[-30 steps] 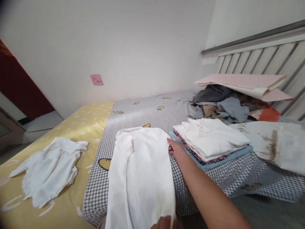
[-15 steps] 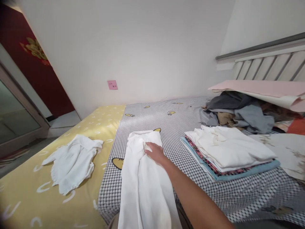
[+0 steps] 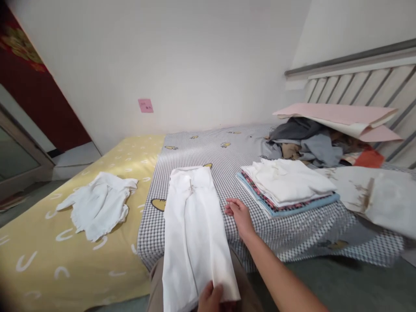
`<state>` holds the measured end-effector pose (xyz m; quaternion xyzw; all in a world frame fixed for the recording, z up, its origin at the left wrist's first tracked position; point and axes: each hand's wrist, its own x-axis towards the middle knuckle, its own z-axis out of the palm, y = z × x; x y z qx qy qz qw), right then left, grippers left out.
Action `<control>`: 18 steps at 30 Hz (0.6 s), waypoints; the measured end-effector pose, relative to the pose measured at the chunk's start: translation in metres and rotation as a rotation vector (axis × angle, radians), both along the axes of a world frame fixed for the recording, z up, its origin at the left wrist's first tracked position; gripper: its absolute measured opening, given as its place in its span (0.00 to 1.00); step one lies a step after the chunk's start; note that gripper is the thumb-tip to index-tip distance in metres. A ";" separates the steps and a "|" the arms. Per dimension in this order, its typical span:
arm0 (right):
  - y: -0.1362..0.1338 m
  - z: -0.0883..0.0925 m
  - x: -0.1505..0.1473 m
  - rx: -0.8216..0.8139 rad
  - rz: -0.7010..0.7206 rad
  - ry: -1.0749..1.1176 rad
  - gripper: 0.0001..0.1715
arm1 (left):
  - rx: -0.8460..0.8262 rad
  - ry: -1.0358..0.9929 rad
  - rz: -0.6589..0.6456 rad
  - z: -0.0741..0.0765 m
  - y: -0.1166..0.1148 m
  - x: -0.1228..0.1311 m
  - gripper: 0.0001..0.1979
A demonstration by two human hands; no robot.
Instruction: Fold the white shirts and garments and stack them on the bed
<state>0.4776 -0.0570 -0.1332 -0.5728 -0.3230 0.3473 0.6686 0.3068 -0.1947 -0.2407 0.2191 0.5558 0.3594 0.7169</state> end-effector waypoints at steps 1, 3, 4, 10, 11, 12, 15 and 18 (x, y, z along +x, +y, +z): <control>-0.017 -0.006 0.000 -0.029 0.004 0.019 0.20 | -0.030 -0.023 -0.018 0.006 -0.002 -0.003 0.27; -0.048 -0.017 -0.001 -0.117 0.028 0.045 0.18 | -0.063 -0.078 -0.065 0.019 -0.006 -0.009 0.27; -0.061 -0.022 -0.002 -0.177 0.048 0.049 0.17 | -0.074 -0.097 -0.081 0.026 -0.007 -0.013 0.26; -0.097 -0.036 -0.017 -0.410 0.239 -0.002 0.21 | -0.110 -0.096 -0.050 0.045 -0.009 -0.024 0.24; -0.098 -0.036 -0.022 -0.400 0.261 0.005 0.22 | -0.102 -0.091 -0.052 0.044 -0.009 -0.025 0.24; -0.098 -0.036 -0.027 -0.385 0.277 0.012 0.23 | -0.097 -0.085 -0.062 0.042 -0.008 -0.025 0.24; -0.098 -0.033 -0.039 -0.355 0.306 0.003 0.21 | -0.098 -0.068 -0.097 0.032 -0.007 -0.025 0.25; -0.103 -0.033 -0.045 -0.371 0.295 -0.004 0.18 | -0.102 -0.054 -0.112 0.024 -0.008 -0.027 0.26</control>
